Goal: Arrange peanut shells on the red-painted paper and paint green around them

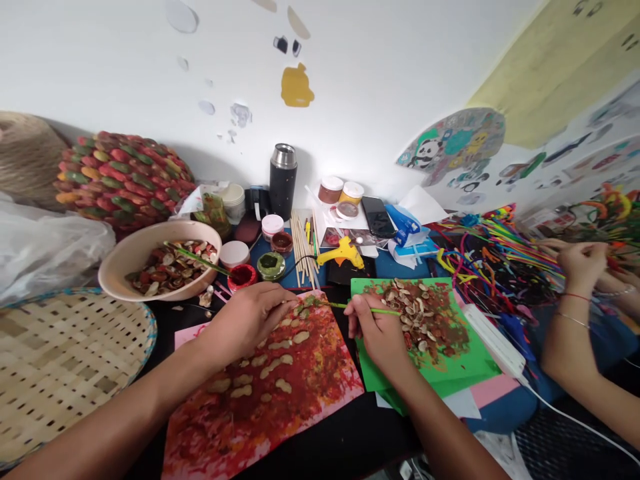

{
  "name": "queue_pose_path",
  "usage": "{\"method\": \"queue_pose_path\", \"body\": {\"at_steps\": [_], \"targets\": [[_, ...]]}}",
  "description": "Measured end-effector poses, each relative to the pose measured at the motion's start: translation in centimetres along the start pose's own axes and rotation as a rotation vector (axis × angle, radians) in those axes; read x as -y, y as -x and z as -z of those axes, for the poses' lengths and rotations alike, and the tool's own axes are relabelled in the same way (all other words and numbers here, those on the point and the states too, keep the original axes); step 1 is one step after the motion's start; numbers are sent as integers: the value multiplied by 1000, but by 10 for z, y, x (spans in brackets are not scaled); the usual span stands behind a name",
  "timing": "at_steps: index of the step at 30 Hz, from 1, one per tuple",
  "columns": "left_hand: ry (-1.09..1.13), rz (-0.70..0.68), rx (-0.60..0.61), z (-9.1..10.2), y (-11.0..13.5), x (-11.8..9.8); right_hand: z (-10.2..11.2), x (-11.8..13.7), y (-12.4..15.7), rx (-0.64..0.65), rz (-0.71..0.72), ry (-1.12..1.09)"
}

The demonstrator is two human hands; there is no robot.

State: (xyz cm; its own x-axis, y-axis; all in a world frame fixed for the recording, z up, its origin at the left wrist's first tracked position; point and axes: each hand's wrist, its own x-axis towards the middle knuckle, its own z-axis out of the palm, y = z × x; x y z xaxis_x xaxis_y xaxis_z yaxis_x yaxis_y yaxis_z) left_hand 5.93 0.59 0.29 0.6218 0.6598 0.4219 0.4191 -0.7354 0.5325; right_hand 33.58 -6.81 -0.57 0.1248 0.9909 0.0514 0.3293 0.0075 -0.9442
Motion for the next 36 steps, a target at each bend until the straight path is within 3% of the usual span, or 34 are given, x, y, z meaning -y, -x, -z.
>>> {"method": "queue_pose_path", "body": {"at_steps": [11, 18, 22, 27, 36], "targets": [[63, 14, 26, -9, 3, -1, -6, 2, -6, 15, 9, -18], [130, 83, 25, 5, -2, -8, -7, -5, -5, 16, -17, -34], [109, 93, -20, 0, -7, -3, -8, -2, -5, 3, -28, -56], [68, 88, 26, -11, -9, 8, -7, 4, -2, -13, -34, -87], [52, 62, 23, -7, -13, 8, -11, 8, 6, 54, 38, 2]]}}
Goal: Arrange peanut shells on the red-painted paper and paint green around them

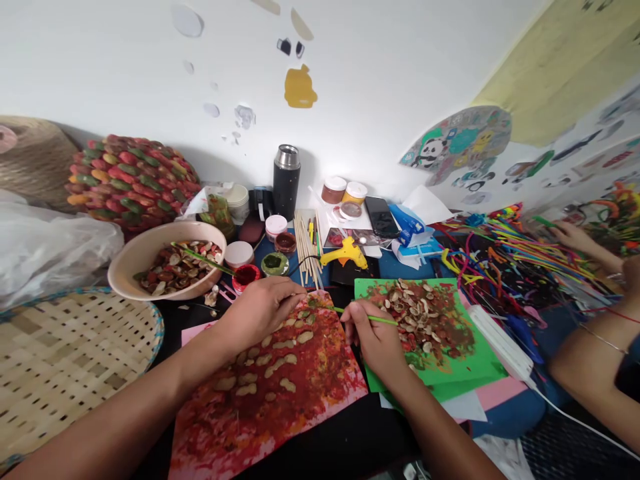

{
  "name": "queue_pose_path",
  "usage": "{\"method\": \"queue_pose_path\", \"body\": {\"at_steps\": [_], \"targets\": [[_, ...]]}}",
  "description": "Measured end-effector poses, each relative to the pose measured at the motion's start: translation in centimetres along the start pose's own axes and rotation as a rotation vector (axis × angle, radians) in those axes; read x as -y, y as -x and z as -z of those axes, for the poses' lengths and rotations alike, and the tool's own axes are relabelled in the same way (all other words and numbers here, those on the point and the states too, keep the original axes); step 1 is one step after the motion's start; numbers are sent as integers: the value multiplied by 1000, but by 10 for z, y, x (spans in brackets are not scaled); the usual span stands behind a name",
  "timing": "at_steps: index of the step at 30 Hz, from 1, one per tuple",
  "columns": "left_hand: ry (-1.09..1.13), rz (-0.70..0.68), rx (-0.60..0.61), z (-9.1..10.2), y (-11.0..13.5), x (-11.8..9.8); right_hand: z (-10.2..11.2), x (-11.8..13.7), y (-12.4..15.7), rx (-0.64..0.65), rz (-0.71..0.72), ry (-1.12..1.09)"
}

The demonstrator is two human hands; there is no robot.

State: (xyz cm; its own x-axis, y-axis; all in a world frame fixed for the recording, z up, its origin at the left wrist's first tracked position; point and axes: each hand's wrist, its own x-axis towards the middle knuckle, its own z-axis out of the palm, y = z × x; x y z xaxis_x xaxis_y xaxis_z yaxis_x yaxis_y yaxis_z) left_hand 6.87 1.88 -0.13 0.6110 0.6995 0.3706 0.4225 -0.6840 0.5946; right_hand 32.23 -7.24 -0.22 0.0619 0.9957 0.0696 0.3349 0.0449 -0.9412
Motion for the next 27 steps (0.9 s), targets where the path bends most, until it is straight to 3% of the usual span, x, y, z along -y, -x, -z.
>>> {"method": "queue_pose_path", "body": {"at_steps": [10, 18, 27], "targets": [[3, -27, 24, 3, -2, 2, 0, 2, 7, 25, 44, 45], [11, -18, 51, 8, -7, -3, -5, 14, 1, 43, 227, 302], [5, -45, 57, 7, -10, -1, -7, 13, -1, 69, 242, 318]]}}
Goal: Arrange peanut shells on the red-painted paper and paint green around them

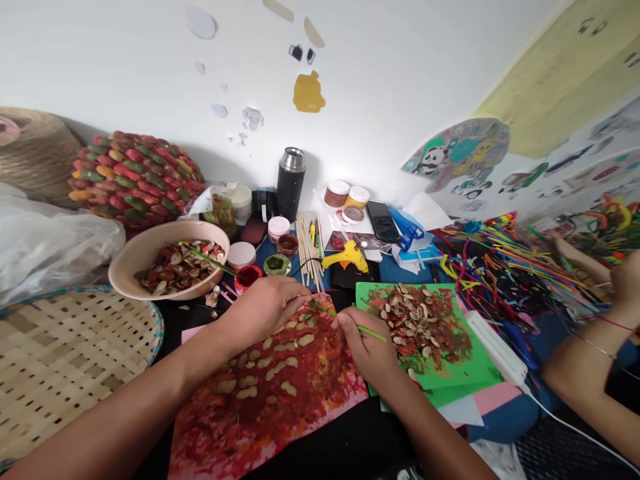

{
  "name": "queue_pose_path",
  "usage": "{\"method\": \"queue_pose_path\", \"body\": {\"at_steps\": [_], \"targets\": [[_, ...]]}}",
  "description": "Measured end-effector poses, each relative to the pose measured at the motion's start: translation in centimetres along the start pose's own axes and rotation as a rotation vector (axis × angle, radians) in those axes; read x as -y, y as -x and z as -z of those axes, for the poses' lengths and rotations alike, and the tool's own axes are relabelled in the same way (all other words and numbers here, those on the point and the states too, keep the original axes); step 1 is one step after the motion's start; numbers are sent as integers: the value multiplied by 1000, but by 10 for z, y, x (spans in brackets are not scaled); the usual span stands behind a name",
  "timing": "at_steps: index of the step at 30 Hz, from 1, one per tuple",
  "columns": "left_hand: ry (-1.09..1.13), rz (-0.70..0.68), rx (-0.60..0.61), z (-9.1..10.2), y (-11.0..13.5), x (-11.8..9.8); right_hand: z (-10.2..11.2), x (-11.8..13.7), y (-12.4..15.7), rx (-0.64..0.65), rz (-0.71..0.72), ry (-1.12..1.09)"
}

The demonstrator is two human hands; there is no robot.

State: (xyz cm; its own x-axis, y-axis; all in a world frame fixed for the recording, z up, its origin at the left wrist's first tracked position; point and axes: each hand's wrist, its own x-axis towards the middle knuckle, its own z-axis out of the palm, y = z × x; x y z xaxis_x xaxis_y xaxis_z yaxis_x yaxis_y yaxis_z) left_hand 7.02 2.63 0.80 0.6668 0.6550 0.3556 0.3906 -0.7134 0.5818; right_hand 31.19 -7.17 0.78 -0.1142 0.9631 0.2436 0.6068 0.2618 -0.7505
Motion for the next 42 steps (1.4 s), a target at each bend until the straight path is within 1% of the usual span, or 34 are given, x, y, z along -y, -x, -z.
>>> {"method": "queue_pose_path", "body": {"at_steps": [7, 11, 17, 24, 31, 35, 38, 42], "targets": [[-32, 11, 10, 1, 0, -2, -1, -3, 1, 11, 27, 16], [-22, 11, 8, 0, 0, -3, 0, -1, 2, 9, 14, 16], [-47, -5, -1, -1, 0, -1, -5, -4, -1, -1, -9, -5], [-59, -6, -5, -1, 0, -2, 0, -2, 7, 4, 5, -32], [-25, -17, -13, 0, 1, -3, -2, -2, 12, 7, 25, -45], [-26, 9, -6, 0, 3, -2, 0, -3, 13, 4, 41, -36], [-24, 22, 6, 0, 3, -1, 3, -6, 17, -7, 5, -24], [-20, -8, -3, 0, 4, -1, 4, -8, 20, -5, -42, -46]]}}
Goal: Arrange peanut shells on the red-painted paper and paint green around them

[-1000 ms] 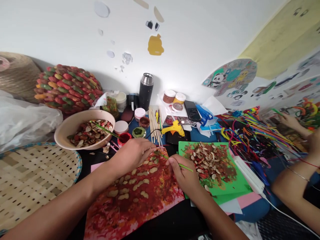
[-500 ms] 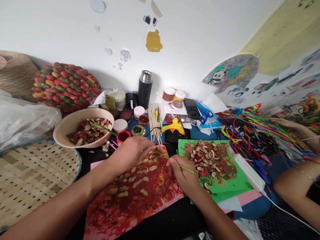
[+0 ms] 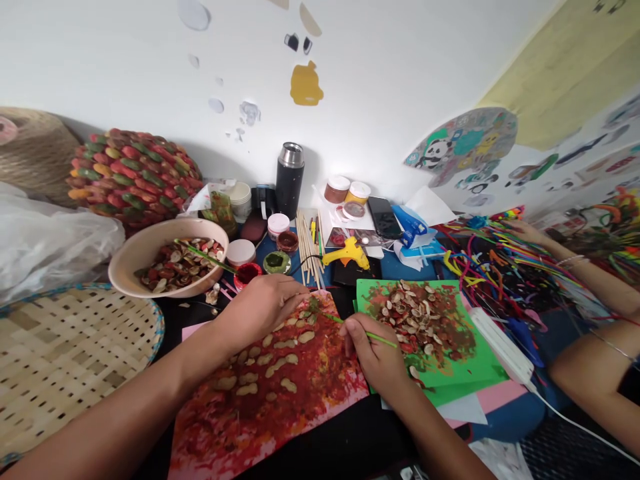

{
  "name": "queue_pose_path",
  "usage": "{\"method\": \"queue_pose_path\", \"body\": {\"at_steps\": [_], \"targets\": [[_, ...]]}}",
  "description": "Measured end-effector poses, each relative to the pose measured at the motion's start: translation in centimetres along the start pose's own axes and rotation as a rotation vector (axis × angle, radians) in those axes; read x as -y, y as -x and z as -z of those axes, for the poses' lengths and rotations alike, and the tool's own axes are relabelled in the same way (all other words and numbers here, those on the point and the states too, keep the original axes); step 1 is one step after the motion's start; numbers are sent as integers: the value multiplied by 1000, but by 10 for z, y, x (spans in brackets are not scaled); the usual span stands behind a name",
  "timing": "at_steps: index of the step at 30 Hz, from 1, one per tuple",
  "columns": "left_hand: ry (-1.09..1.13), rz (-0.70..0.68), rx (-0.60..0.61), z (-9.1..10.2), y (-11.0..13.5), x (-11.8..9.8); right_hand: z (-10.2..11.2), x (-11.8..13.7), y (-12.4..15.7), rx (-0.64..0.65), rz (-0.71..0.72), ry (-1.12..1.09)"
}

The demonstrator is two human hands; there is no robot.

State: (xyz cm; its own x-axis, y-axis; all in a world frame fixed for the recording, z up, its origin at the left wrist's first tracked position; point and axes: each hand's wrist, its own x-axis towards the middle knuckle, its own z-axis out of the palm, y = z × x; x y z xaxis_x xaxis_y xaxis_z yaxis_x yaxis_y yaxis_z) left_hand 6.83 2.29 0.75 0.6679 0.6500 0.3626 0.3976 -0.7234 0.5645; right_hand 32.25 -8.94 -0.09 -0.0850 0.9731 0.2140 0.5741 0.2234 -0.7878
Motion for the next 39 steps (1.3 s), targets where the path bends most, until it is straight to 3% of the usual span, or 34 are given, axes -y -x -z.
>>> {"method": "queue_pose_path", "body": {"at_steps": [8, 25, 32, 39], "targets": [[14, 28, 31, 1, 0, -2, -7, 7, -11, -5, 75, 46], [-6, 39, 13, -2, 1, 2, 0, -3, -1, 0, -15, -14], [-4, 26, 7, 0, -1, 1, 9, -9, 1, -70, -143, -137], [-8, 22, 20, -1, 0, 3, 5, -8, 0, -91, -113, -168]]}}
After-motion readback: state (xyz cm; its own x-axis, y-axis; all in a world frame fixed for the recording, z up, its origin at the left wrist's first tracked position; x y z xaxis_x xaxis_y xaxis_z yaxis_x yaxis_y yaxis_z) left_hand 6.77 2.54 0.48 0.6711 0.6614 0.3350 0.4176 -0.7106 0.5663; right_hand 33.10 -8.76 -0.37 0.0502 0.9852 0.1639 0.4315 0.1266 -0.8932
